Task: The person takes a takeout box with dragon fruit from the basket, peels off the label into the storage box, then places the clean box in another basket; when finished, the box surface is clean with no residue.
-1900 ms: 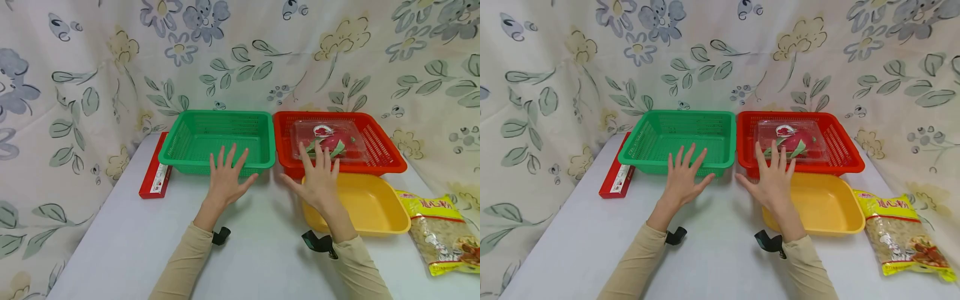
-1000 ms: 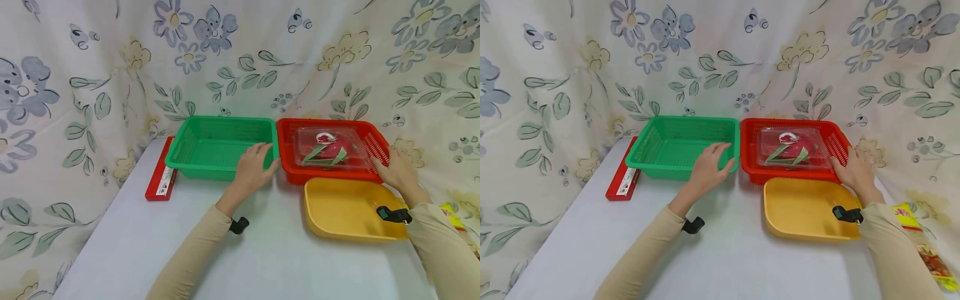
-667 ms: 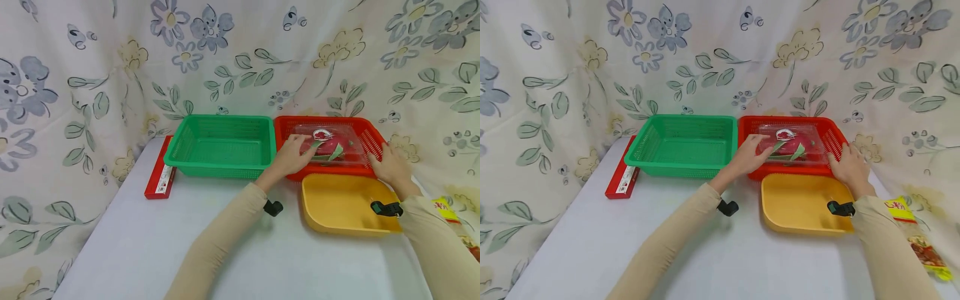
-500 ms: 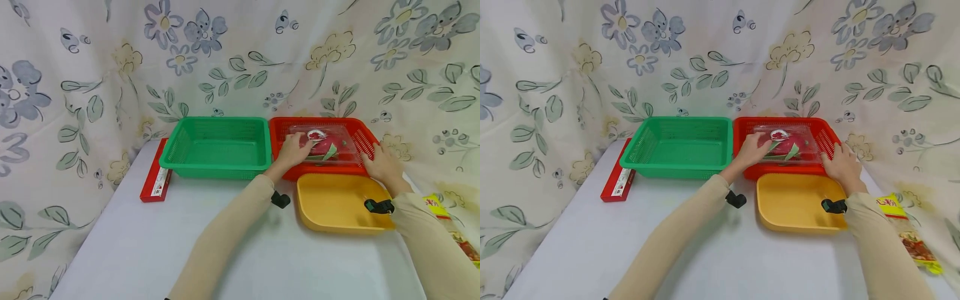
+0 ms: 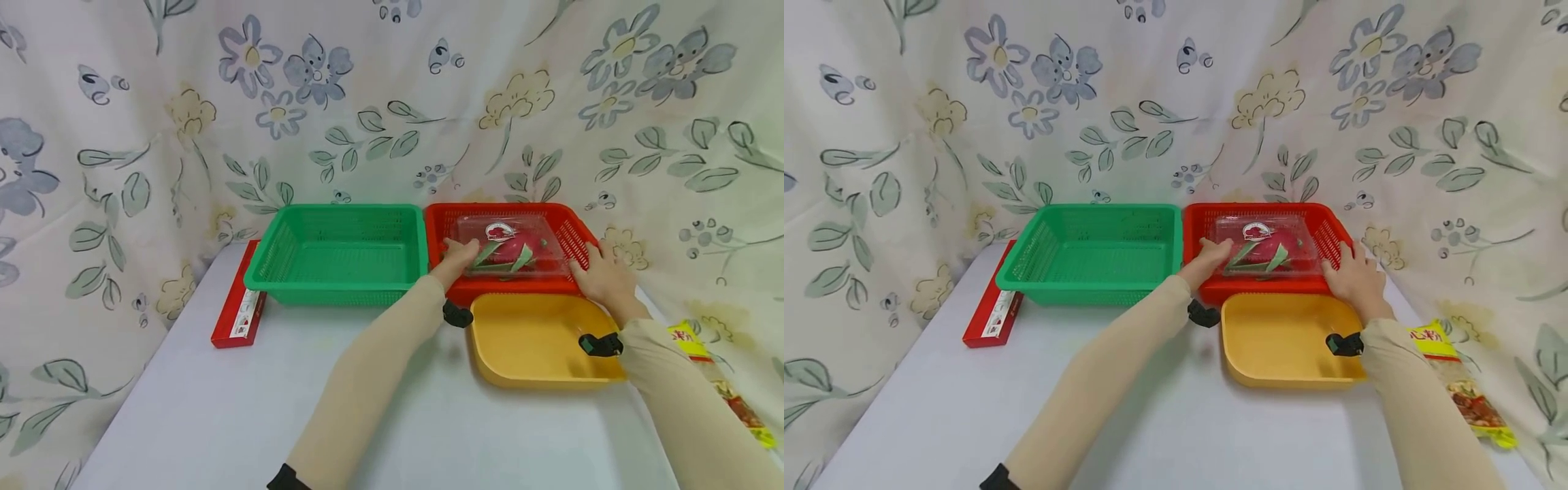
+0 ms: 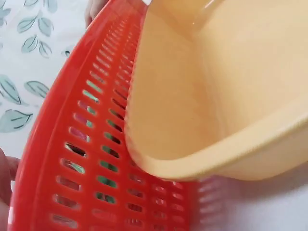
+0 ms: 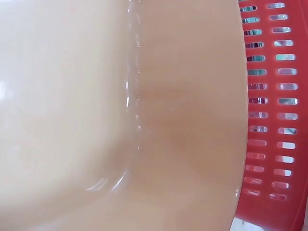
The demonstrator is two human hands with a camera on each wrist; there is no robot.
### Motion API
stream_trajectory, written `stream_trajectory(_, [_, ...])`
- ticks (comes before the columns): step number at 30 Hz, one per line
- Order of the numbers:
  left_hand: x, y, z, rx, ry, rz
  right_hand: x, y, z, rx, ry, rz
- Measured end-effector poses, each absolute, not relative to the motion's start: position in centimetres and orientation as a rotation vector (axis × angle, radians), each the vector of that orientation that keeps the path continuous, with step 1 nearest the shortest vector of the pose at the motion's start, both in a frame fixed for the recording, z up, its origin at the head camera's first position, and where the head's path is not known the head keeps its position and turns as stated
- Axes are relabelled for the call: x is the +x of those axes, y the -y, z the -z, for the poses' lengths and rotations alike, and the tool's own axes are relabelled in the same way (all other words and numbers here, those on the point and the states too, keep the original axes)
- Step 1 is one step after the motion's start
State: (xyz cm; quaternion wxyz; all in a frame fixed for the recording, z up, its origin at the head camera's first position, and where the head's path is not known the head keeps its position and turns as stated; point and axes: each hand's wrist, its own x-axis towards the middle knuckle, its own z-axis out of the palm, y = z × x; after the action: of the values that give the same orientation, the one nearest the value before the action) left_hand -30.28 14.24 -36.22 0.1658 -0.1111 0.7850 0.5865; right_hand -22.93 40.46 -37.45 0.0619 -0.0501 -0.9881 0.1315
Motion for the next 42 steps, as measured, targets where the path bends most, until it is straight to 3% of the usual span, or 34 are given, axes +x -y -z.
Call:
stream_trajectory(10, [-31.6, -13.6, 37.1, -0.410, -1.905, -1.883, -22.8, -40.5, 37.7, -0.178, 3.012, -0.418])
stream_trajectory(25, [-30.7, -14.3, 36.9, -0.283, -2.074, -1.824, -23.0, -40.5, 37.5, -0.210, 3.022, -0.446])
stream_trajectory(35, [-30.1, -14.5, 36.6, 0.156, -2.385, -1.771, -23.0, -40.3, 37.4, -0.220, 3.020, -0.439])
stream_trajectory(42, [-29.6, -14.4, 36.5, 0.191, -2.437, -1.826, -23.1, -40.2, 37.5, -0.226, 2.994, -0.522])
